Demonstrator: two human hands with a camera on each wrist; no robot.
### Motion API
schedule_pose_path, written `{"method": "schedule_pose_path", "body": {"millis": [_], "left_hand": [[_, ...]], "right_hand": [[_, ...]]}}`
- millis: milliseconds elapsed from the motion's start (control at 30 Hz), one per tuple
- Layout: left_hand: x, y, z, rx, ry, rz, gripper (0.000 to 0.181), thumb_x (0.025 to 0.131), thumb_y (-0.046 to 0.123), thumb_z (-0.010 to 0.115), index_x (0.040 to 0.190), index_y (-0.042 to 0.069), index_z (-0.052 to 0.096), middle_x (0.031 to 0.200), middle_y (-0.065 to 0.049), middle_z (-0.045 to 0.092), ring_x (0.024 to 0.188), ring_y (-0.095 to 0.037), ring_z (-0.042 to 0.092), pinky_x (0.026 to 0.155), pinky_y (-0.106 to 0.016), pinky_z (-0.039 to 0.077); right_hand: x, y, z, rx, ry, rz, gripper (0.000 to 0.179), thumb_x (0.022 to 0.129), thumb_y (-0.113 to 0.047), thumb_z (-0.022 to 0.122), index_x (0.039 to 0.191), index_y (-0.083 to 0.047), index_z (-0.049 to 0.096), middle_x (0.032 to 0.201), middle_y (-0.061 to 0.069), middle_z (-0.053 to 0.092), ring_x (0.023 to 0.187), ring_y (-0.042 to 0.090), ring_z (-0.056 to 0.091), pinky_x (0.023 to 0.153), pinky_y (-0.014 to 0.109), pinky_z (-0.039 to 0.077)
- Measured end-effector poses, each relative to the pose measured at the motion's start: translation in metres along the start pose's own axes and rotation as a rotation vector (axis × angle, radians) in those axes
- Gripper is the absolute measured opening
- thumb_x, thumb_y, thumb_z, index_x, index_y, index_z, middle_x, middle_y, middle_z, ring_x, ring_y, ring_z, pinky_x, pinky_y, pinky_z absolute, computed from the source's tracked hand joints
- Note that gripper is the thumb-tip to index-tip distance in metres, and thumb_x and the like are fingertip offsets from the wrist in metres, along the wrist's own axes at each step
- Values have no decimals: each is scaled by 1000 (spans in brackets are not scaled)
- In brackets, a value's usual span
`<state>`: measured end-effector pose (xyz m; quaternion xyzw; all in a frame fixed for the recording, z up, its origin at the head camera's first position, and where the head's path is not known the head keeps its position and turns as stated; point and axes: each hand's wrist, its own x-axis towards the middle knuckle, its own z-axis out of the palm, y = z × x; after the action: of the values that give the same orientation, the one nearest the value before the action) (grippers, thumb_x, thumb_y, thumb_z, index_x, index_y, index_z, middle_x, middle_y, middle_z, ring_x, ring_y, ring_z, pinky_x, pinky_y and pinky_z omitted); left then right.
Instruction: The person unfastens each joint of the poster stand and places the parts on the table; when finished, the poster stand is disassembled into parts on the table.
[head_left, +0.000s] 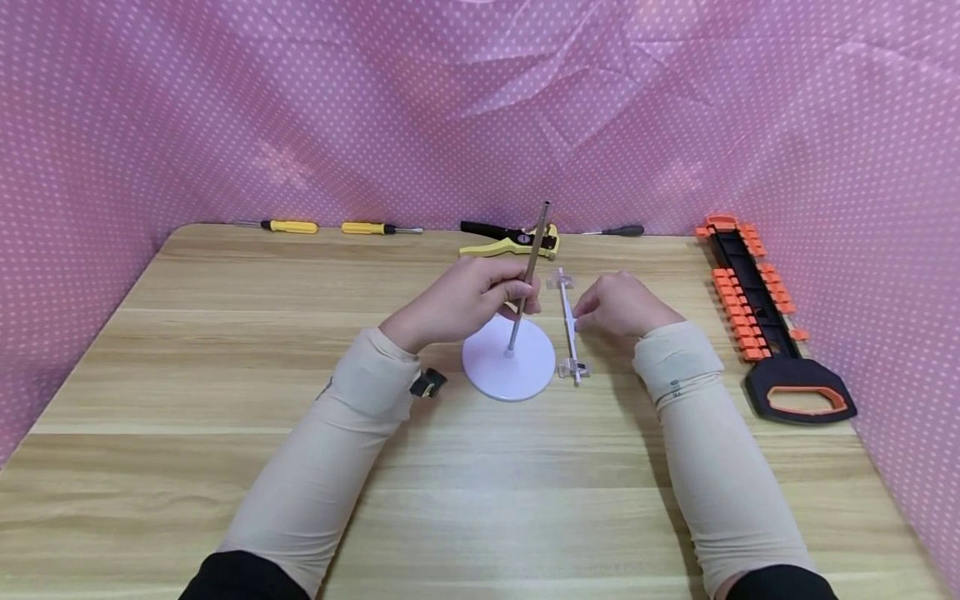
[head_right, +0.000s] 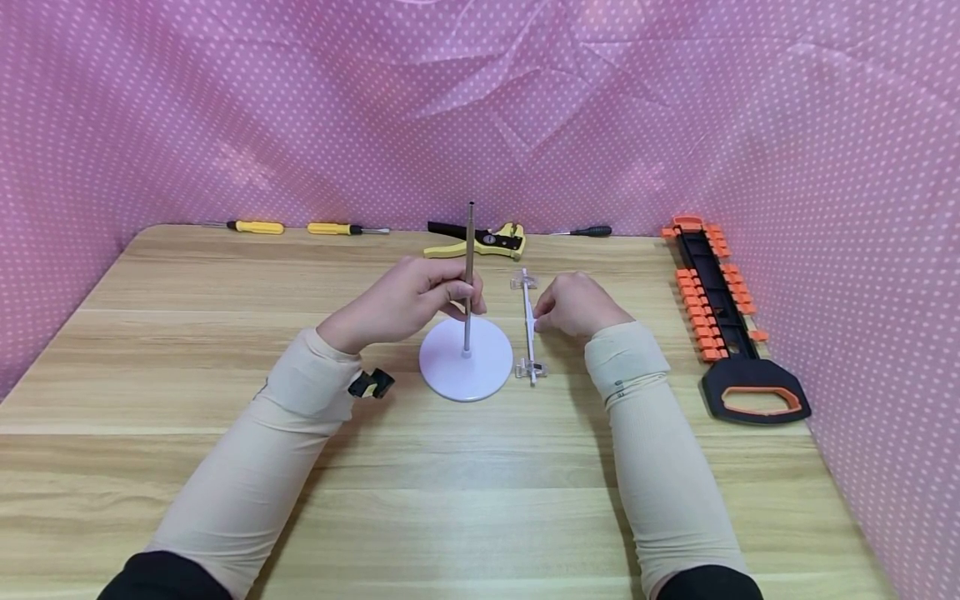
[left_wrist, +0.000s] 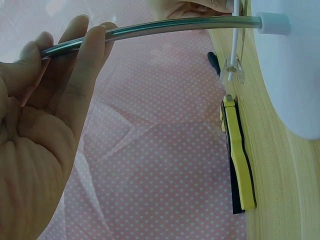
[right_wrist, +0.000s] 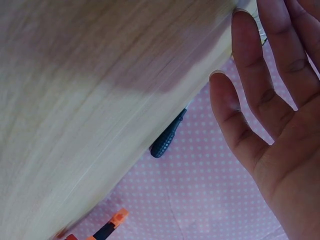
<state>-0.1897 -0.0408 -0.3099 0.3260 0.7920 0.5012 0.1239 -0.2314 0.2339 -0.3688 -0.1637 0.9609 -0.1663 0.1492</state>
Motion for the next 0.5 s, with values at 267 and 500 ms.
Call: {"method": "schedule_pose_path", "body": {"millis": [267, 500], "left_hand": [[0, 0, 1, 0, 0, -2, 17, 110, 7, 55, 106, 2, 71, 98, -11, 75, 96, -23, 73, 82, -27, 66], [0, 1, 0, 2, -2, 0, 18, 110, 7, 54, 109, -1, 71, 98, -11, 75, 97, -23, 73, 82, -27, 66]], "right_hand": [[1, 2, 1, 2, 2, -2, 16, 92, -19, 82, 107, -16, 85, 117, 9, 80, 122, 34, 68, 117, 58, 44], [1, 2, 1, -3, 1, -4, 16, 92, -20, 82, 107, -16, 85, 118, 9, 80, 122, 34, 68, 116, 58, 44]]}}
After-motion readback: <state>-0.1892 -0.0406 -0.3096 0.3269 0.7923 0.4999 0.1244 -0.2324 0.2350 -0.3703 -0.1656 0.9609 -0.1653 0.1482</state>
